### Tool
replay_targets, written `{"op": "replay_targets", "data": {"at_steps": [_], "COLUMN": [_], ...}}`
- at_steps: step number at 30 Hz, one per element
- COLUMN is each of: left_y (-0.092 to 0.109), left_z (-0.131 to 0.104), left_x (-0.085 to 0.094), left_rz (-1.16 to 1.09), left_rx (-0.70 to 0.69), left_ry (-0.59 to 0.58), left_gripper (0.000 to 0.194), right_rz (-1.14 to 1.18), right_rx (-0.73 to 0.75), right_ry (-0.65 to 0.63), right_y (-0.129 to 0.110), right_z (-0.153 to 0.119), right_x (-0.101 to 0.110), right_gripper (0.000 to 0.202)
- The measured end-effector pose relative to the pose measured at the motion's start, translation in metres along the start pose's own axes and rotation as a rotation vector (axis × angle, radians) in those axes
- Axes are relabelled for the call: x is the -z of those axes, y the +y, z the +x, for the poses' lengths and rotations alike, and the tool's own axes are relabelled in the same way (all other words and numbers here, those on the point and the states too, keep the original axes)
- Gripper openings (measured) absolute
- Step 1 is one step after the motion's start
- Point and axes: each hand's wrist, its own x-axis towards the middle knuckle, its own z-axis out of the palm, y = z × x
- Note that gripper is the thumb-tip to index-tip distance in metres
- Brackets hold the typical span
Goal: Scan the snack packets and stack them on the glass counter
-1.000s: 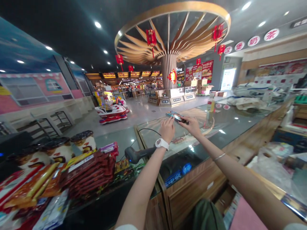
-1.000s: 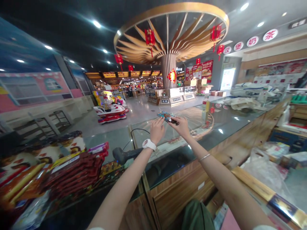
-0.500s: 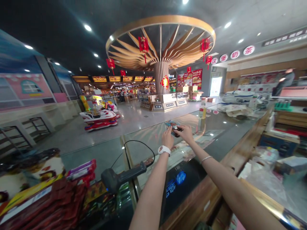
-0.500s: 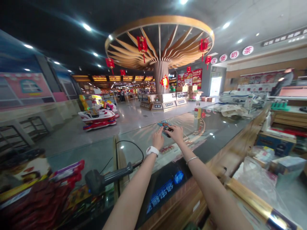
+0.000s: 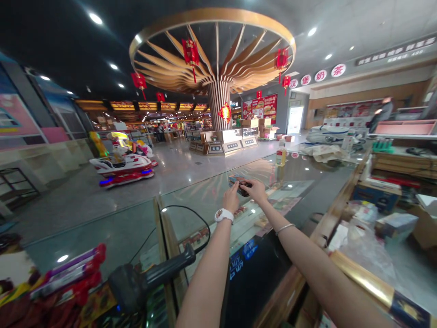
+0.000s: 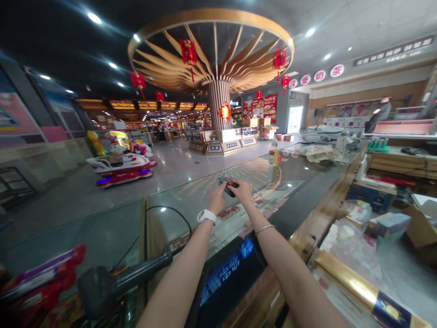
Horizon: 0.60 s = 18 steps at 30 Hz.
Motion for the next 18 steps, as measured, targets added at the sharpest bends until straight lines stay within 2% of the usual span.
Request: {"op": "replay_targets", "data": {"at_steps": [9,15,18], "left_y": [0.0013,0.0030,0.0053], "left_z": [-0.0013,-0.0031,-0.0050], "left_x": [-0.0027,-0.0029,-0.0024], "left_rz": [-0.004,0.023,0.084], "left_rx": [0.009,0.009,0.014], "left_ry": [-0.082,-0.099,-0.082], "left_gripper": [0.072,0.073,0.071], "right_rz": [-0.110,-0.130,-0.142], "right_rx": [-0.059,-0.039,-0.013], "right_ry": [-0.032,-0.071,-0.015], "right_y": [-0.0023,0.0033,0.0038], "right_z": [-0.0013,-0.0030,-0.0062], "right_x": [-0.0019,-0.0034,-0.0073], "right_gripper": [0.033,0.032,0.033]}}
